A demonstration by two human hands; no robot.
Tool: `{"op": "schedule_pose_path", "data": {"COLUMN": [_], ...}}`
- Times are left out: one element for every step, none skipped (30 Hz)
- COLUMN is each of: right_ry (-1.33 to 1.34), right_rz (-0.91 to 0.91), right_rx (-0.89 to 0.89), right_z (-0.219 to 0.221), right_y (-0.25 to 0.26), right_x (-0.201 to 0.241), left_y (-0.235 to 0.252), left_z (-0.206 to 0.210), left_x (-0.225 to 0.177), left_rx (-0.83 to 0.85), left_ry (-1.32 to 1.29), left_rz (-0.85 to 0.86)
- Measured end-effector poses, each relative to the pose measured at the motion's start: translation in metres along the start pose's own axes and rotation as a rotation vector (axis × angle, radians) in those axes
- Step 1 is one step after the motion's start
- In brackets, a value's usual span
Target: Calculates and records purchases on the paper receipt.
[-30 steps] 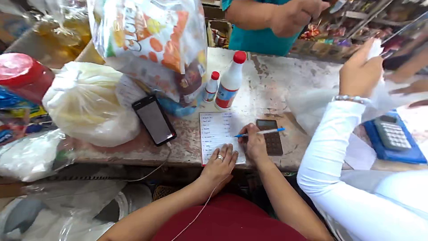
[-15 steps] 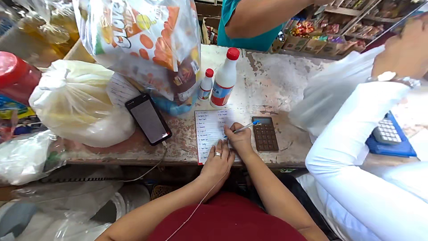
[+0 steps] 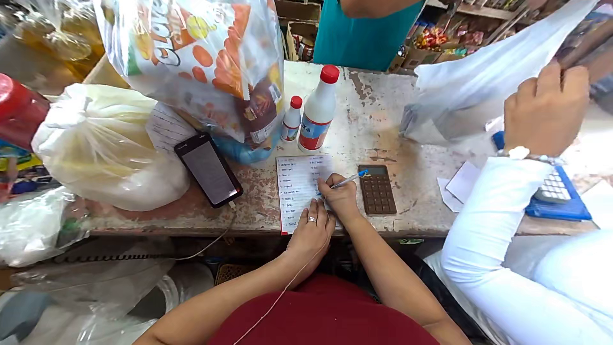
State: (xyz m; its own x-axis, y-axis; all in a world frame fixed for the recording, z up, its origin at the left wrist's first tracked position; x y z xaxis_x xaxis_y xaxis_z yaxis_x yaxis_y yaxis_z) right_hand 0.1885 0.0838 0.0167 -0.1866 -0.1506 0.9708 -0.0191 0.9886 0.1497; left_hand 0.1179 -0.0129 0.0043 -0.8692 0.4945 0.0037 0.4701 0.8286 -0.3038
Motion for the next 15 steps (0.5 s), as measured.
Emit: {"op": "schedule_pose_path", "data": {"right_ry": [-0.001, -0.002, -0.005, -0.011, -0.023, -0.039, -0.053, -0.059, -0.057, -0.058, -0.061, -0.068, -0.068, -0.06, -0.048], "right_rz": [0.005, 0.015, 0.023, 0.027, 0.027, 0.024, 0.025, 0.026, 0.028, 0.028, 0.025, 0.024, 0.025, 0.028, 0.03], "right_rx": [0.002, 0.007, 0.012, 0.018, 0.024, 0.029, 0.031, 0.029, 0.027, 0.028, 0.031, 0.037, 0.045, 0.052, 0.059], "right_z": [0.0006, 0.0013, 0.0019, 0.0024, 0.0026, 0.0025, 0.0023, 0.002, 0.0018, 0.0017, 0.002, 0.0022, 0.0026, 0.0028, 0.0024], "right_y": [-0.0005, -0.0008, -0.0005, -0.0001, 0.0005, 0.0014, 0.0021, 0.0022, 0.0018, 0.0011, 0.001, 0.0012, 0.0015, 0.0016, 0.0013], "right_x": [-0.0007, -0.0017, -0.0027, -0.0032, -0.0032, -0.0026, -0.002, -0.0019, -0.0021, -0.0021, -0.0019, -0.0016, -0.0012, -0.0009, -0.0004], "left_y": [-0.0002, -0.0003, -0.0004, -0.0006, -0.0007, -0.0005, -0.0003, -0.0001, 0.0, 0.0, 0.0001, 0.0002, 0.0003, 0.0005, 0.0008], "left_z": [0.0003, 0.0005, 0.0006, 0.0006, 0.0006, 0.0005, 0.0008, 0.0012, 0.0013, 0.0009, 0.0001, -0.001, -0.0022, -0.0033, -0.0039], "left_x": [0.0, 0.0, -0.0001, -0.0002, -0.0004, -0.0003, -0.0002, -0.0002, -0.0004, -0.0005, -0.0006, -0.0008, -0.0009, -0.0011, -0.0016], "left_rx": [0.003, 0.003, -0.003, -0.015, -0.021, -0.019, -0.008, 0.003, 0.005, -0.001, -0.004, -0.008, -0.015, -0.028, -0.049], "left_ry": [0.005, 0.01, 0.014, 0.019, 0.02, 0.02, 0.017, 0.017, 0.017, 0.013, 0.006, 0.003, -0.001, -0.01, -0.021], "left_rz": [0.0, 0.001, 0.0, 0.002, 0.003, 0.002, 0.001, 0.0, 0.0, 0.001, 0.001, 0.002, 0.003, 0.008, 0.014]}}
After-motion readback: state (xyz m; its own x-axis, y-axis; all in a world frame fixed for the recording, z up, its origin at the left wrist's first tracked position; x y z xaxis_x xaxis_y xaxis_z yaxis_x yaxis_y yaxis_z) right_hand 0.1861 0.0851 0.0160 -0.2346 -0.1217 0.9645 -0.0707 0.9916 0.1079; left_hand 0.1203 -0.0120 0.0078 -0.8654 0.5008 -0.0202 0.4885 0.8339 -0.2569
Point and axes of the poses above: each hand's wrist, its own y-axis towards the middle knuckle, its own z-axis out of the palm, x = y × z, the point moved 8 cm from there along y, towards the middle knuckle, and after that the axes turned 12 degrees about y, right-handed, at the moved point
